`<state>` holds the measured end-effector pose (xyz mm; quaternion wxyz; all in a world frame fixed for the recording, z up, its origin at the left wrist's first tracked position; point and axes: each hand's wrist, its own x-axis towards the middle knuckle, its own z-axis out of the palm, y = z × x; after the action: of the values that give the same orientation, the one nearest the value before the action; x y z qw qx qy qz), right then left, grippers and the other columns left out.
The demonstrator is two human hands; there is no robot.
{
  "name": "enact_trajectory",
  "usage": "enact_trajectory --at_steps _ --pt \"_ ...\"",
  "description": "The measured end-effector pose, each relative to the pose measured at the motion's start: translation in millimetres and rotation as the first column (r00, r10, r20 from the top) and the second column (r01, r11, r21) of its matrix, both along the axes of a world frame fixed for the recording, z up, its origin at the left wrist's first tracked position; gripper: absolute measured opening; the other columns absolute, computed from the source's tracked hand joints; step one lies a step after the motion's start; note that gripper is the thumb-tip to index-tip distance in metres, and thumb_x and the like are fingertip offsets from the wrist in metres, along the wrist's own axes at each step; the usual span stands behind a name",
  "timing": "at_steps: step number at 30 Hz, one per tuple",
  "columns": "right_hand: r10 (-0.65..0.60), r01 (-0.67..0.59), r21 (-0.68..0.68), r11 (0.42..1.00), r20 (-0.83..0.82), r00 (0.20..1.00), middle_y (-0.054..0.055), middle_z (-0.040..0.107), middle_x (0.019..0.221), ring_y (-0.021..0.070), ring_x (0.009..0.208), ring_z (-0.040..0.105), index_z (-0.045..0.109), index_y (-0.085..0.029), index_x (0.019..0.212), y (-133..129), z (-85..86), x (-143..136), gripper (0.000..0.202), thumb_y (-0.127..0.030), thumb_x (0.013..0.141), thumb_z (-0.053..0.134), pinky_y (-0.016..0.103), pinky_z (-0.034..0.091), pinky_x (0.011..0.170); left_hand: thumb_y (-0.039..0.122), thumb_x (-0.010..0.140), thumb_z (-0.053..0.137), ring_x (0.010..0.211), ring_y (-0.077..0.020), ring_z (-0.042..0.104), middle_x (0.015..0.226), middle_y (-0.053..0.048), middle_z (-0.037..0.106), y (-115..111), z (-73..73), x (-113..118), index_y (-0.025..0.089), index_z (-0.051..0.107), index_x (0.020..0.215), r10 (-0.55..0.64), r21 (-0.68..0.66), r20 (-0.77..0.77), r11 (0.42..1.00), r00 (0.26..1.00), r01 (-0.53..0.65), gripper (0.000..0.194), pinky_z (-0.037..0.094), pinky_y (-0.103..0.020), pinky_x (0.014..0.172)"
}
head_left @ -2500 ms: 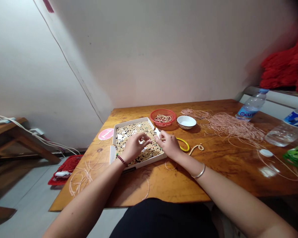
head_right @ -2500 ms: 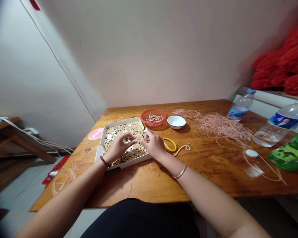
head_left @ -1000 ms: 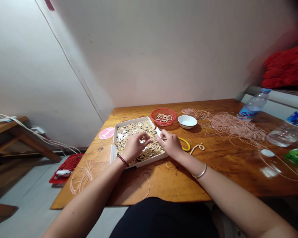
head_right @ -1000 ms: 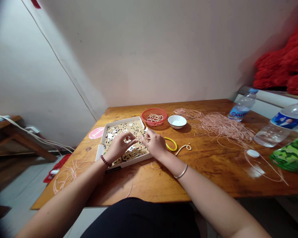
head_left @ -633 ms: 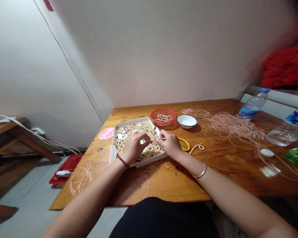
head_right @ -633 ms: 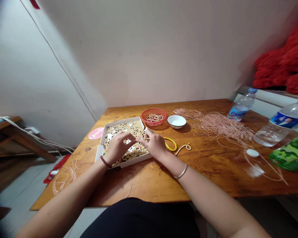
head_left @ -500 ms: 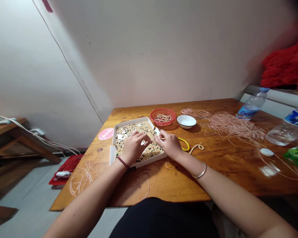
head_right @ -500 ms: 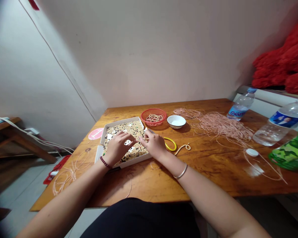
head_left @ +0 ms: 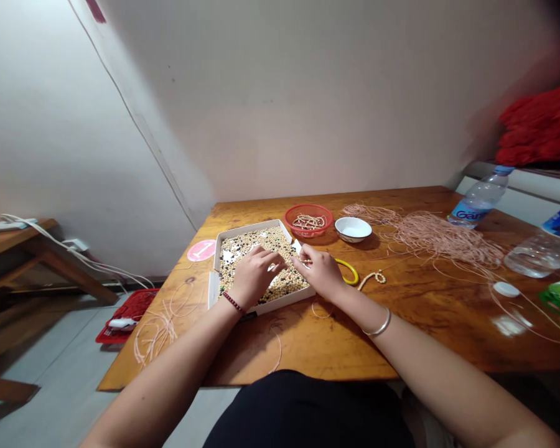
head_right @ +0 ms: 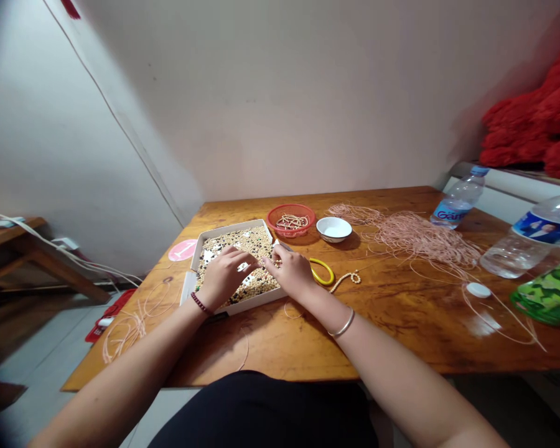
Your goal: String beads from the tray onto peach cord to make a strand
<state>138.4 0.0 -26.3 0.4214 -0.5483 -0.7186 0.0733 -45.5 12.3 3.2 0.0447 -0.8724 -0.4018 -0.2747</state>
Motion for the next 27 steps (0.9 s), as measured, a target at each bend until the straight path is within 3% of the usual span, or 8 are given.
enact_trajectory --at_steps 5,12,27 --pt "0.053 -0.06 -0.049 0.997 -0.131 0.99 -0.002 0.055 0.061 0.0126 0.054 0.054 0.046 -0.021 0.068 1.9 -2.4 -0.4 0.029 -0.044 0.084 0.05 0.021 0.029 0.052 0.037 0.087 0.056 0.08 -0.0189 0.052 0.076 -0.001 0.067 0.7 -1.0 0.1 0.023 0.065 0.079 0.008 -0.005 0.027 1.0 1.0 -0.008 0.018 0.038 -0.028 0.066" --pt "0.062 -0.07 -0.049 0.996 -0.137 0.989 -0.003 0.052 0.057 0.0108 0.049 0.048 0.043 -0.021 0.065 0.1 -0.1 0.4 0.029 -0.042 0.083 0.052 0.021 0.029 0.051 0.04 0.087 0.055 0.08 -0.0185 0.052 0.074 -0.001 0.067 0.5 -1.5 0.5 0.022 0.065 0.079 0.005 -0.001 0.032 1.0 0.999 -0.005 0.022 0.038 -0.027 0.067" --pt "0.006 -0.01 -0.063 0.998 -0.053 0.999 -0.002 0.055 0.058 0.0145 0.054 0.056 0.044 -0.022 0.068 -4.2 -1.7 -2.7 0.03 -0.046 0.084 0.05 0.022 0.029 0.052 0.039 0.087 0.056 0.075 -0.0167 0.053 0.073 -0.001 0.067 3.1 -5.2 -0.8 0.02 0.064 0.076 -0.019 -0.036 0.063 0.999 0.998 0.022 0.023 0.036 -0.026 0.061"
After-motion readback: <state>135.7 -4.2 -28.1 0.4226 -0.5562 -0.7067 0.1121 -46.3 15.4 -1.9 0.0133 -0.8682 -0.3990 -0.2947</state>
